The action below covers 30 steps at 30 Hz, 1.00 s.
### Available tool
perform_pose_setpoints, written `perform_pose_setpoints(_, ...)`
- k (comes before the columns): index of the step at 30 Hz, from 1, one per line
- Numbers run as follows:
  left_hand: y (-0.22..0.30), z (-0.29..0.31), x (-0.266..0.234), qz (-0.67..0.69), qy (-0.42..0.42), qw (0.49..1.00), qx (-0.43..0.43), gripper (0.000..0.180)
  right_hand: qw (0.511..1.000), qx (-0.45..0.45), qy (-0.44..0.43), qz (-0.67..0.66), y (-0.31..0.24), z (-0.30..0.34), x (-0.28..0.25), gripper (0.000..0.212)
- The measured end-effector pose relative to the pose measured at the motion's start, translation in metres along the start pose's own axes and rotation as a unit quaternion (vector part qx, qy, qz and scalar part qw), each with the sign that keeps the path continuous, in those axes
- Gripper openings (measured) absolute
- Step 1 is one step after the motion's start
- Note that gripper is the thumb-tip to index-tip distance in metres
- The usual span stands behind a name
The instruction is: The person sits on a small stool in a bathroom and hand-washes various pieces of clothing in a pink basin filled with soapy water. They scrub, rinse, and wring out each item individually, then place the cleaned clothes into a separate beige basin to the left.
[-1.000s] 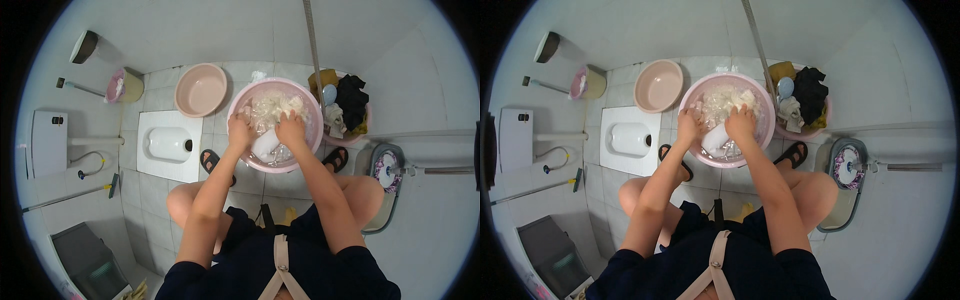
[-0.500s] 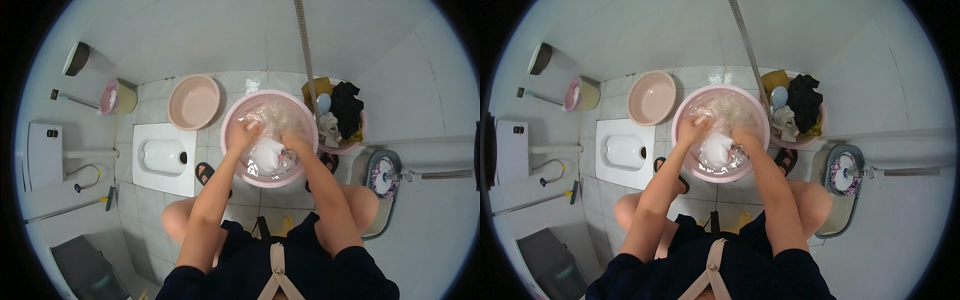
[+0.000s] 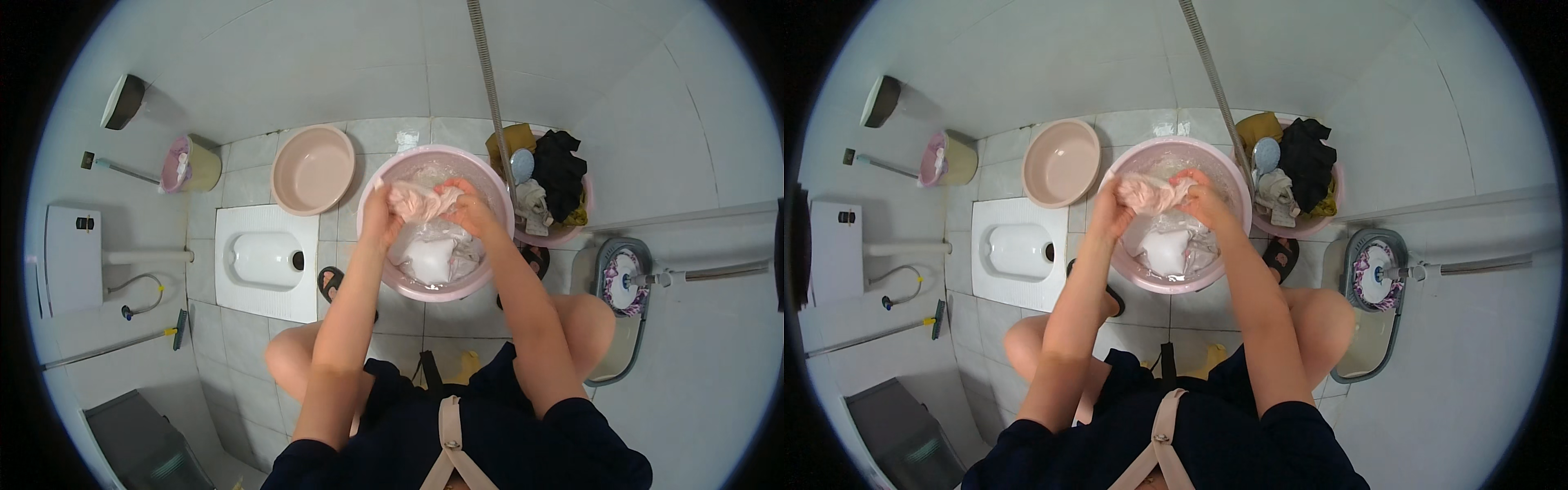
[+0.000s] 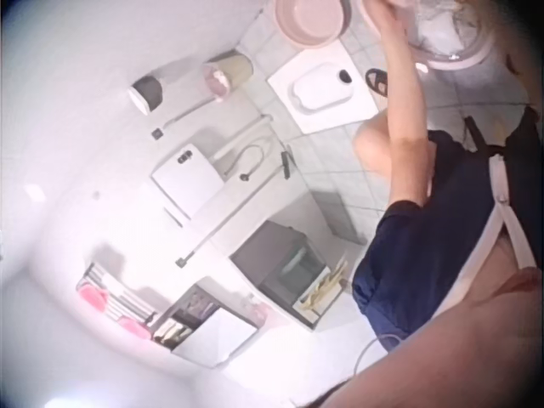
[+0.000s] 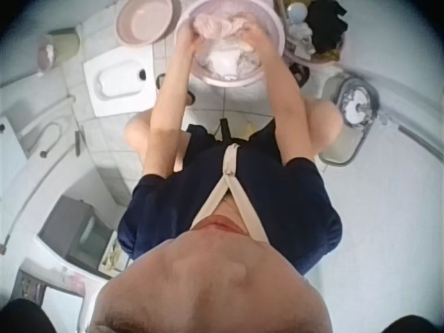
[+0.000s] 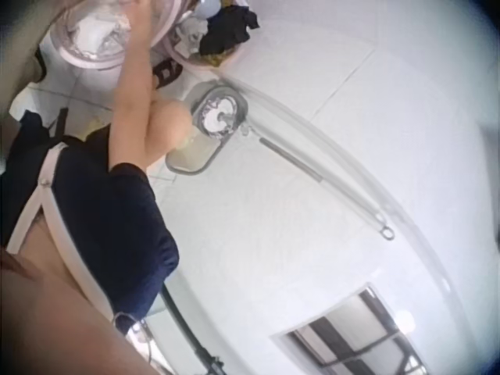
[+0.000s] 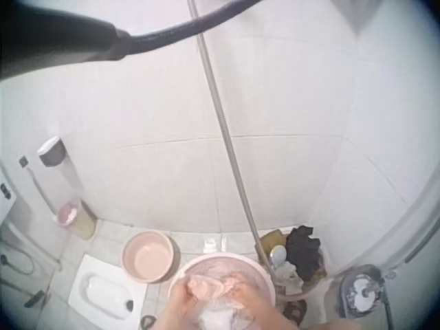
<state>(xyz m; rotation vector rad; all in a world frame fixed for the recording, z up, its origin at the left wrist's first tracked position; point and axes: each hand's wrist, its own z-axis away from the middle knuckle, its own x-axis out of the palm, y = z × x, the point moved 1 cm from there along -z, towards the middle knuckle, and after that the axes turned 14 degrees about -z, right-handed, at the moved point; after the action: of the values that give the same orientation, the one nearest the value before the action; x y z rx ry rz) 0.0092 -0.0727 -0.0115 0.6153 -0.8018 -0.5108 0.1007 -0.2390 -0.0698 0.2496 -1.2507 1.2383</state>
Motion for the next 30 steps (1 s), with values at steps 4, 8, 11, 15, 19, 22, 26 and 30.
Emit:
perform_pose_setpoints(4,-0.063,-0.025,-0.032,-0.097,0.180,0.978,-0.040,0.035,0.891,-0.019,0.106,0.441,0.007,-0.002,0.015,0.027)
perform_pose_setpoints(8,-0.090,-0.039,-0.051,-0.148,0.107,0.983,0.011,0.053,0.753,-0.178,0.080,0.629,0.034,-0.017,-0.017,0.022)
perform_pose_setpoints(11,-0.082,-0.030,-0.023,-0.091,0.084,0.992,-0.017,0.041,0.767,-0.143,0.267,0.566,0.032,-0.029,-0.020,0.024)
perform_pose_setpoints(15,-0.070,-0.025,-0.005,0.059,-0.086,0.991,-0.080,0.038,0.769,-0.147,0.227,0.579,0.064,-0.006,0.057,0.029)
perform_pose_setpoints(19,-0.081,-0.030,-0.039,0.053,-0.276,0.960,0.000,0.048,0.737,-0.237,0.099,0.625,0.068,0.048,0.131,0.022)
perform_pose_setpoints(22,-0.081,-0.021,-0.039,-0.088,-0.236,0.968,0.011,0.046,0.715,-0.278,0.107,0.633,0.066,0.036,0.114,0.019)
perform_pose_setpoints(26,-0.074,-0.010,-0.008,0.009,-0.067,0.992,-0.102,0.046,0.767,-0.169,0.187,0.591,0.034,-0.013,0.057,0.035)
perform_pose_setpoints(30,-0.064,-0.010,-0.014,-0.145,0.057,0.987,-0.027,0.033,0.721,-0.178,0.220,0.632,0.018,-0.022,-0.001,0.042)
